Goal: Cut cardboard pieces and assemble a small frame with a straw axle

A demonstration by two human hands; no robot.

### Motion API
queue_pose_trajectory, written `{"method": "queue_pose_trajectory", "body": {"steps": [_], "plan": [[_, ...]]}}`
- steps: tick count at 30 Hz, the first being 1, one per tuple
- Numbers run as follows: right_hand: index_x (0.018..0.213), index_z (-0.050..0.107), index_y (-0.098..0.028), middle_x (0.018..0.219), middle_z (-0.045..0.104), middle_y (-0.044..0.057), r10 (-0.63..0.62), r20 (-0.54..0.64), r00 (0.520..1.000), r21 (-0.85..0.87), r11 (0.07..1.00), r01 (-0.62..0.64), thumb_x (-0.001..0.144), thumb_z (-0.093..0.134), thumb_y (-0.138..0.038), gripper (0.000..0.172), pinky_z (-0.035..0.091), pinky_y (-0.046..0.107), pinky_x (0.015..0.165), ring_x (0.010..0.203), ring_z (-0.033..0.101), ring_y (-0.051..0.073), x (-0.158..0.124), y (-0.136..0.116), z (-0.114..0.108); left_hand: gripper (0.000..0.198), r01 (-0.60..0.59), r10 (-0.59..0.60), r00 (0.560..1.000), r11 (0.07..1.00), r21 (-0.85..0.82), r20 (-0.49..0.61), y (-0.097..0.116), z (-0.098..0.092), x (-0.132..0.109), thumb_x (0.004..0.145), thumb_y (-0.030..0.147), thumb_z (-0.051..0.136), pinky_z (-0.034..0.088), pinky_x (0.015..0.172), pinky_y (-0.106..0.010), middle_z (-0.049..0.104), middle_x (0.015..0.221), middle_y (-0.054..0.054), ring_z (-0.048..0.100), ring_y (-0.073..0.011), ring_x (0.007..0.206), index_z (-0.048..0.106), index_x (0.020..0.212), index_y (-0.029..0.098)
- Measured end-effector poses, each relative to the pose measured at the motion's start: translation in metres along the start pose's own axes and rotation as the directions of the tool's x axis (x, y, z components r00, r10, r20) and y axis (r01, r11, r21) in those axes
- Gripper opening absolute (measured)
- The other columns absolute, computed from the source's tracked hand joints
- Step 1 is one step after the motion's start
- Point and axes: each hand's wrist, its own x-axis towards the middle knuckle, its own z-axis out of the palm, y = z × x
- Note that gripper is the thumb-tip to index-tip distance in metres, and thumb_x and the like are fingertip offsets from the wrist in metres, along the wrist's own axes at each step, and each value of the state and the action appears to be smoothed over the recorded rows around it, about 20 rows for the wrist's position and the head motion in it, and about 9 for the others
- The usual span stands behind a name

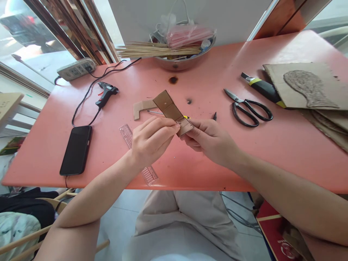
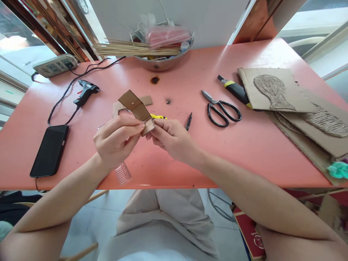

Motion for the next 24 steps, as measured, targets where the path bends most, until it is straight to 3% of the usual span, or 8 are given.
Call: {"method": "queue_pose_trajectory", "body": {"steps": [3, 6, 9, 13, 17, 20, 24], "plan": [[0.076, 0.056, -0.021, 0.057, 0.027, -0.012, 0.12, 0.164, 0.979, 0.143, 0.979, -0.144, 0.087, 0.079, -0.07, 0.054, 0.013, 0.025, 0.047, 0.048, 0.017, 0.006, 0.002, 0.0, -0.009, 0.021, -0.031, 0.031, 0.999, 0.999, -0.019, 0.022, -0.001, -0.005, 0.001, 0.096, 0.004, 0.065, 0.063, 0.071, -0.024, 0.082, 0.092, -0.001, 0.076, -0.0127, 0.073, 0.065, 0.099, 0.024], [0.075, 0.055, -0.022, 0.053, 0.025, -0.013, 0.175, 0.256, 0.951, 0.206, 0.951, -0.231, 0.091, 0.079, -0.059, 0.047, 0.012, 0.023, 0.046, 0.046, 0.015, 0.006, 0.002, 0.0, -0.016, 0.021, -0.055, 0.056, 0.998, 0.998, -0.032, 0.034, -0.002, -0.006, 0.001, 0.097, 0.004, 0.064, 0.063, 0.072, -0.024, 0.082, 0.093, -0.001, 0.075, -0.0122, 0.073, 0.066, 0.101, 0.024], [0.075, 0.056, -0.022, 0.052, 0.027, -0.012, 0.198, 0.259, 0.945, 0.207, 0.945, -0.254, 0.091, 0.078, -0.051, 0.04, 0.012, 0.023, 0.046, 0.046, 0.016, 0.006, 0.002, -0.001, -0.017, 0.019, -0.066, 0.066, 0.998, 0.998, -0.003, 0.02, -0.001, -0.003, 0.001, 0.099, 0.005, 0.062, 0.061, 0.07, -0.022, 0.082, 0.09, -0.001, 0.075, -0.0115, 0.072, 0.065, 0.099, 0.023], [0.073, 0.054, -0.022, 0.058, 0.031, -0.007, 0.194, 0.167, 0.967, 0.169, 0.96, -0.222, 0.096, 0.066, -0.043, 0.034, 0.015, 0.024, 0.046, 0.051, 0.019, 0.009, 0.003, -0.003, -0.015, 0.018, -0.077, 0.077, 0.997, 0.996, 0.036, 0.006, 0.0, 0.002, -0.001, 0.101, 0.004, 0.058, 0.059, 0.068, -0.023, 0.08, 0.087, -0.003, 0.075, -0.0128, 0.075, 0.065, 0.098, 0.021], [0.073, 0.053, -0.023, 0.064, 0.038, -0.003, 0.072, 0.143, 0.987, -0.026, 0.997, -0.069, 0.1, 0.052, -0.06, 0.046, 0.019, 0.028, 0.049, 0.055, 0.029, 0.011, 0.002, -0.003, -0.014, 0.018, -0.101, 0.1, 0.995, 0.992, 0.071, 0.025, 0.0, 0.004, -0.004, 0.1, 0.005, 0.058, 0.057, 0.063, -0.024, 0.082, 0.089, -0.005, 0.076, -0.0144, 0.075, 0.065, 0.101, 0.021], [0.073, 0.052, -0.023, 0.065, 0.041, -0.003, -0.042, 0.044, 0.998, -0.256, 0.965, 0.052, 0.101, 0.054, -0.045, 0.035, 0.028, 0.029, 0.055, 0.058, 0.036, 0.011, 0.0, -0.001, -0.013, 0.021, -0.085, 0.084, 0.995, 0.996, 0.018, 0.05, -0.002, 0.002, -0.003, 0.098, 0.003, 0.061, 0.061, 0.07, -0.024, 0.083, 0.093, -0.003, 0.077, -0.0133, 0.078, 0.066, 0.102, 0.023], [0.074, 0.051, -0.023, 0.066, 0.046, -0.003, -0.105, 0.018, 0.994, -0.454, 0.885, 0.102, 0.101, 0.044, -0.032, 0.029, 0.034, 0.03, 0.061, 0.062, 0.043, 0.013, -0.001, -0.001, -0.012, 0.025, 0.102, -0.088, 0.986, 0.99, -0.096, 0.142, -0.002, -0.002, 0.004, 0.094, 0.001, 0.058, 0.062, 0.073, -0.02, 0.082, 0.092, 0.0, 0.076, -0.01, 0.074, 0.065, 0.106, 0.021]]}}
